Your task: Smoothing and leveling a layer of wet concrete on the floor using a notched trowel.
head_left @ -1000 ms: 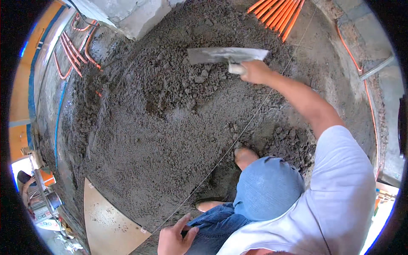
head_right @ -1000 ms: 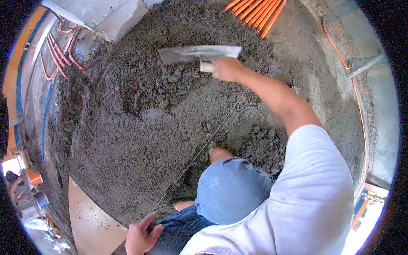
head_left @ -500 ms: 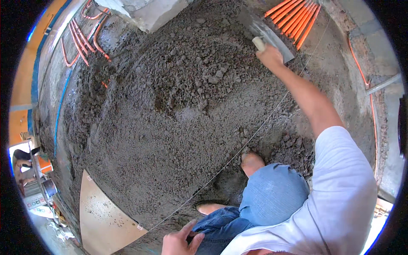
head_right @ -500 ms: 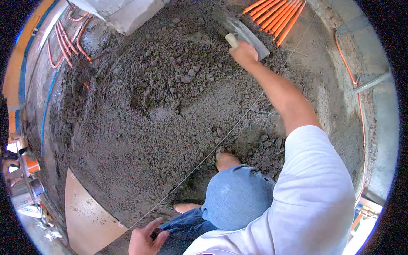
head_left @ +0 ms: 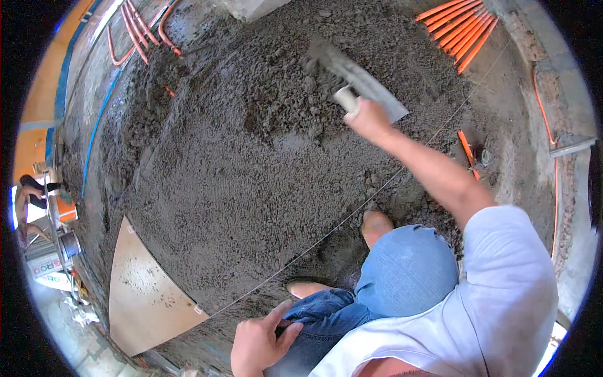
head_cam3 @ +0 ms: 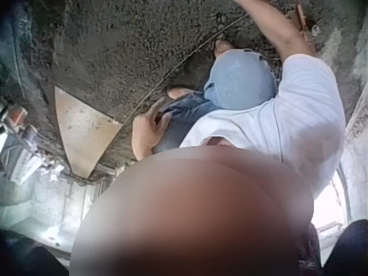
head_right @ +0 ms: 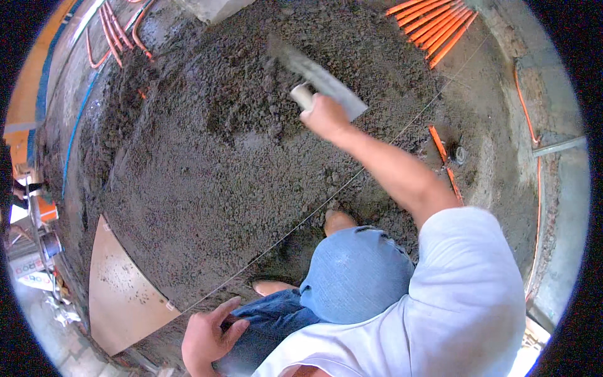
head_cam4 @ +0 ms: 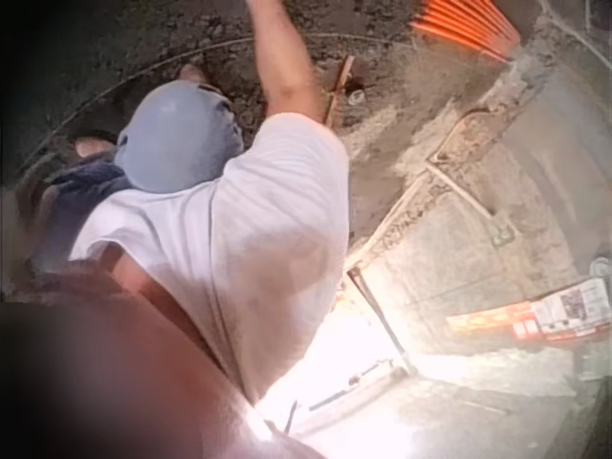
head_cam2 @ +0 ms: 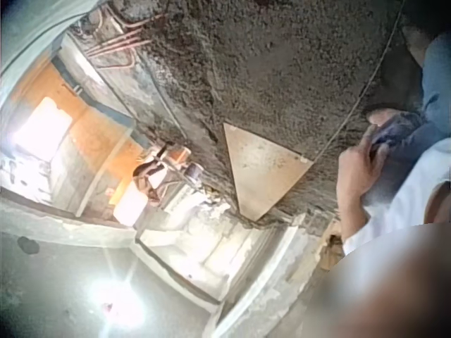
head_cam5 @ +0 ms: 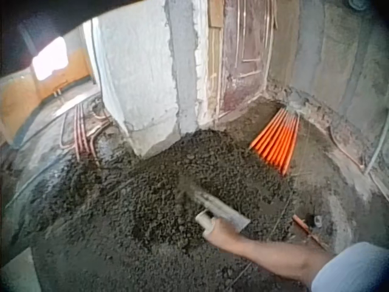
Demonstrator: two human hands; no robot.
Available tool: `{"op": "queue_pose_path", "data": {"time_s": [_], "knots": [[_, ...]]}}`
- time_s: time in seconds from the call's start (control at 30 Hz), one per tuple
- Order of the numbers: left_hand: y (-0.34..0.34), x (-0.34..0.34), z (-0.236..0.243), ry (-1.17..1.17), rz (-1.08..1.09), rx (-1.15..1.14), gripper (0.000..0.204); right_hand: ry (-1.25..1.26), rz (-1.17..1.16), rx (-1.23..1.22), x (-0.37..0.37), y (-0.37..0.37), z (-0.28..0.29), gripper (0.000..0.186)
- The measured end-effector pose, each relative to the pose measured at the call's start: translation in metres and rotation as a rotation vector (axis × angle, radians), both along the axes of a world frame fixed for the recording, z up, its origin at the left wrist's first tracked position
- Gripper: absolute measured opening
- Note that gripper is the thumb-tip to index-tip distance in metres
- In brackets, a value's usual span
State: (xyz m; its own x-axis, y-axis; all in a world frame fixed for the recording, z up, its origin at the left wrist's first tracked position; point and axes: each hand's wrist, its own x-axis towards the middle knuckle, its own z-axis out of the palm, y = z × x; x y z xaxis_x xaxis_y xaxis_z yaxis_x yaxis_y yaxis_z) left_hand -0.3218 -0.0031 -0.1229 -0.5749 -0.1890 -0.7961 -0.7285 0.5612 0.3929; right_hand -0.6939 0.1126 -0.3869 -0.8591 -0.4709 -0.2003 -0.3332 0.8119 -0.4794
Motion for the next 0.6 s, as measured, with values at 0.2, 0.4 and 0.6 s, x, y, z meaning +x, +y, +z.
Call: {"op": "queue_pose_path", "data": {"time_s": [0.2, 0.4, 0.6], "knots": [[-0.006, 0.007, -0.012, 0.159, -0.104, -0.043, 0.043, -0.046, 0.278, 0.018, 0.019, -0.013, 0.033, 0.030], [-0.003, 0.007, -0.008, 0.134, -0.051, 0.002, 0.044, -0.072, 0.205, 0.014, 0.055, -0.011, 0.017, 0.030], [-0.008, 0.010, -0.006, 0.127, -0.091, -0.020, 0.042, -0.019, 0.321, -0.067, 0.057, -0.039, 0.033, 0.030]]}}
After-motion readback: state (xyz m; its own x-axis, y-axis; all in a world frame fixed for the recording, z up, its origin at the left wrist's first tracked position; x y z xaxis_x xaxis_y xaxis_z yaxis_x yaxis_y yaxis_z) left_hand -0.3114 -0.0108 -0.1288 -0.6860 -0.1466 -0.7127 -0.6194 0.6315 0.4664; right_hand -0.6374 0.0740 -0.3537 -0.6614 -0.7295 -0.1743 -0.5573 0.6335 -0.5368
